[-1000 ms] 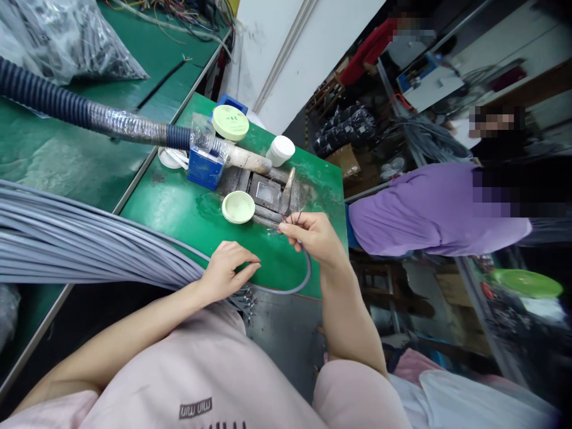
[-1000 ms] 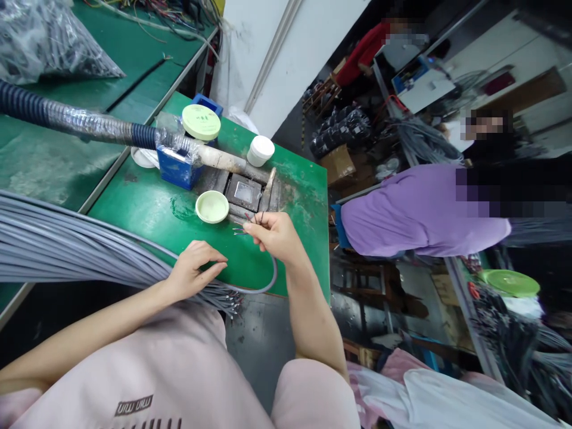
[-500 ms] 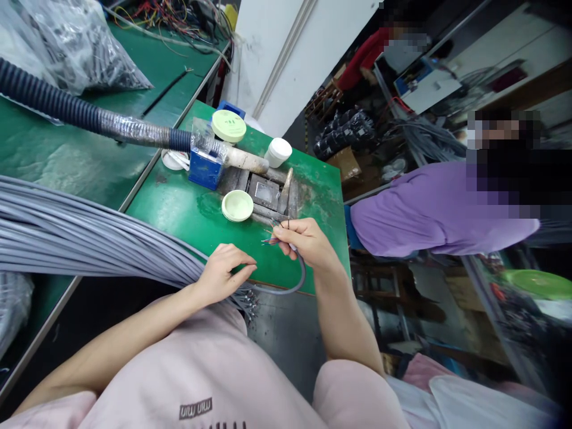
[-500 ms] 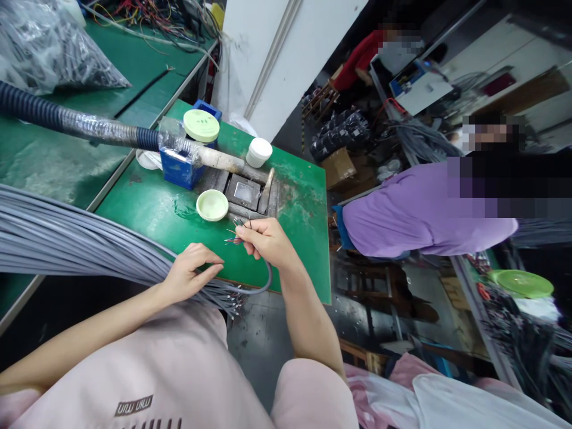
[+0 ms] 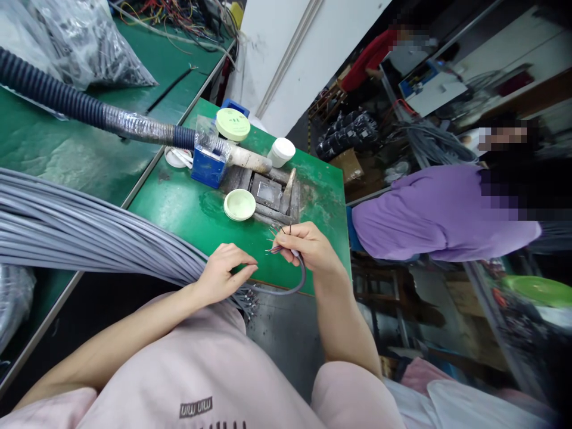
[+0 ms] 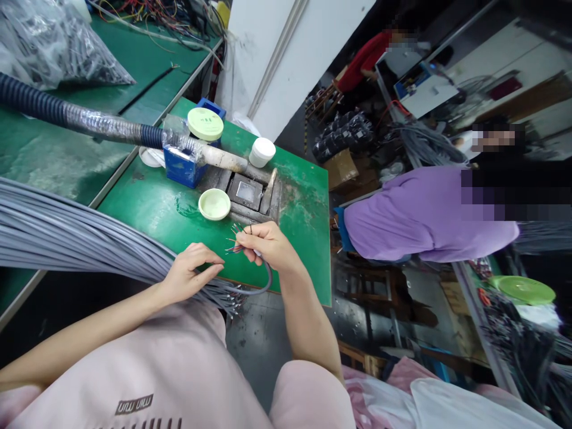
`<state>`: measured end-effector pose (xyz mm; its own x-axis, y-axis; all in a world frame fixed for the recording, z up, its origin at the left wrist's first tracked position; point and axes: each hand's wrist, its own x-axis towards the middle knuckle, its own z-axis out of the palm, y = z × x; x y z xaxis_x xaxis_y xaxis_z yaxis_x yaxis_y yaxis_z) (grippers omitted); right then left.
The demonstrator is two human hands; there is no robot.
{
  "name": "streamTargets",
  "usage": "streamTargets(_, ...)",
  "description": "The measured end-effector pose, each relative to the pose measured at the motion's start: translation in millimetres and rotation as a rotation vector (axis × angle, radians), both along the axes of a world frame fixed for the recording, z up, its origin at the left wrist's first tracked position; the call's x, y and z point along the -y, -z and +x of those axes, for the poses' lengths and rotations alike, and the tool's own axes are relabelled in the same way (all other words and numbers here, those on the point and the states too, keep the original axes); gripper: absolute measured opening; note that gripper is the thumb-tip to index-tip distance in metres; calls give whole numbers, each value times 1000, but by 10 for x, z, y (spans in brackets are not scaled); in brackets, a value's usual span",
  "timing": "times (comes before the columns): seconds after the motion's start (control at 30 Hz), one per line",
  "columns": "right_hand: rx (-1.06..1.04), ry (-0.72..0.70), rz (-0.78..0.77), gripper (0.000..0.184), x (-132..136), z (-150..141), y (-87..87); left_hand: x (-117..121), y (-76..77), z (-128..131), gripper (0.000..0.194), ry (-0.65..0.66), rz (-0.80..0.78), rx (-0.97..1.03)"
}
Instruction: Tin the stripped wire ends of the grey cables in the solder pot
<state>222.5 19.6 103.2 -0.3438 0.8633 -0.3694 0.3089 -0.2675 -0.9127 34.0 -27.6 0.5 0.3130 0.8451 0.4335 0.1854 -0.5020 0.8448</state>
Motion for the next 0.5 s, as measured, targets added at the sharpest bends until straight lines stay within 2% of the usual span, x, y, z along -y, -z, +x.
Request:
streamTargets(0.33, -141, -94, -151, 36, 27, -22, 61, -1, -97, -38, 8, -46, 11, 84)
streamTargets(0.5, -162, -105, -179, 36, 41, -21, 110, 9, -121, -43, 8, -48, 4, 96)
